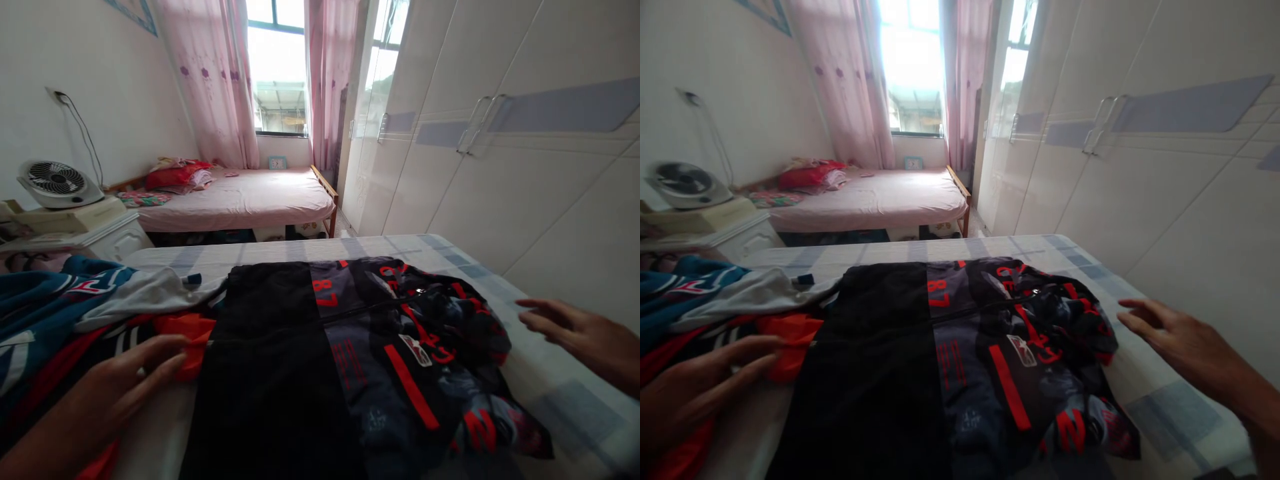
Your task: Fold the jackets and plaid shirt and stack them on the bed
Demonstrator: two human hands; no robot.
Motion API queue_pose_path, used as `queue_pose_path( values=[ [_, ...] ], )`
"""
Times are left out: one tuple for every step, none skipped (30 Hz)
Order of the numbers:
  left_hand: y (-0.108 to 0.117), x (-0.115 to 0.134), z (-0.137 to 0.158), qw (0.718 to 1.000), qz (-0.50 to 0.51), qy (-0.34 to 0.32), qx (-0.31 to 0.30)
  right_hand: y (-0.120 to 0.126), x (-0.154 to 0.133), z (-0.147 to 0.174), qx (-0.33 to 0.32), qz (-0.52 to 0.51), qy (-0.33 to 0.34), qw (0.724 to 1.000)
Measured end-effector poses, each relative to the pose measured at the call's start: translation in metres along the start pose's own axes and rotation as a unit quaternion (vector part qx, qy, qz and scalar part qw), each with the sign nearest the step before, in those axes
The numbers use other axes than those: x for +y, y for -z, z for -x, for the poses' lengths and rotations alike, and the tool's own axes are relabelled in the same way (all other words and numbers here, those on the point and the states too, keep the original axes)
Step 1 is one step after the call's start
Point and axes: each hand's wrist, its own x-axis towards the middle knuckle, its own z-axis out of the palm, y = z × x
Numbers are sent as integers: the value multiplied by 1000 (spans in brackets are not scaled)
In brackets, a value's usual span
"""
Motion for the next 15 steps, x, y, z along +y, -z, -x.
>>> queue_pose_path(
  values=[
    [-2,6,-17,999,-3,-35,-14,-3,-16,-12,21,11,21,999],
    [-6,11,-36,997,-13,-68,-21,-9,-33,-25,21,15,46,999],
    [-11,17,-54,995,-26,-98,-20,-17,-49,-38,0,19,72,997],
    [-18,21,-72,992,-41,-119,-14,-27,-64,-52,-30,28,88,995],
    [-25,24,-89,990,-56,-129,-7,-40,-76,-65,-51,39,105,992],
    [-33,25,-104,989,-69,-131,-1,-53,-85,-77,-61,45,114,991],
    [-41,26,-118,989,-81,-126,3,-66,-92,-88,-69,54,119,989],
    [-49,26,-129,989,-90,-117,6,-80,-96,-97,-72,61,121,988],
    [-55,25,-139,989,-98,-107,9,-91,-98,-105,-74,67,119,988],
    [-60,23,-147,990,-104,-96,11,-102,-98,-111,-78,74,115,987],
    [-64,22,-153,990,-108,-86,11,-110,-98,-115,-82,80,110,987],
    [-67,20,-159,991,-110,-74,10,-117,-97,-118,-88,86,103,987],
    [-69,19,-163,992,-110,-61,9,-123,-95,-120,-95,92,99,986],
    [-71,17,-167,993,-108,-49,7,-127,-94,-121,-103,97,97,985],
    [-73,17,-171,994,-105,-36,6,-129,-93,-121,-110,100,97,984]
  ],
)
